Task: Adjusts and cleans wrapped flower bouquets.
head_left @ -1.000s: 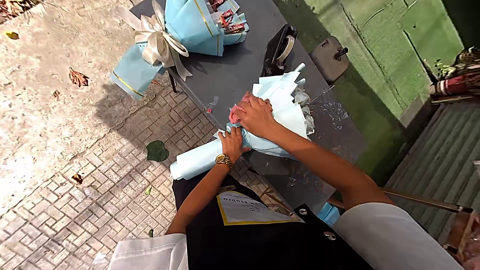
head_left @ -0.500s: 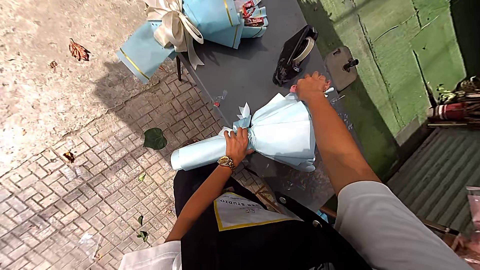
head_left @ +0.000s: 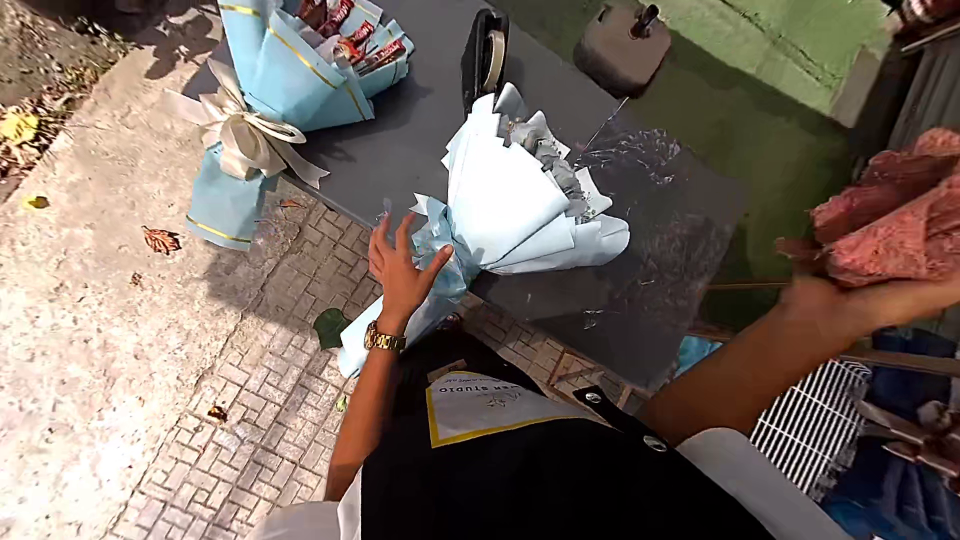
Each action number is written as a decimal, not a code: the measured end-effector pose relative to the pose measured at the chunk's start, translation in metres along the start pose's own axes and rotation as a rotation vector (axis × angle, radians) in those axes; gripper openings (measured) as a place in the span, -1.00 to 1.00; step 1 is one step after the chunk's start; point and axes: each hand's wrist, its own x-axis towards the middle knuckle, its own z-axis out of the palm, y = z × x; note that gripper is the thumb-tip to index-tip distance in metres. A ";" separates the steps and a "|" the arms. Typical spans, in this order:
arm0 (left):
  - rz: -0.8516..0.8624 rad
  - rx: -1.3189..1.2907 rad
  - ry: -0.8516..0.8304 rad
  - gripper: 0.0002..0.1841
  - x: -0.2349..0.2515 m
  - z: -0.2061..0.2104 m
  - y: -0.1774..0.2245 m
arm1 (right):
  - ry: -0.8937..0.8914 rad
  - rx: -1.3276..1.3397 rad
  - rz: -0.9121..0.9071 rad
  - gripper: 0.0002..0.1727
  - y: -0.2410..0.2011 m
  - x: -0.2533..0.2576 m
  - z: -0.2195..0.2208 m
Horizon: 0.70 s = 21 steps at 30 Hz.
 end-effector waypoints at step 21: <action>-0.073 0.518 -0.370 -0.05 -0.001 0.051 -0.007 | 0.260 0.353 0.126 -0.26 0.033 -0.057 -0.178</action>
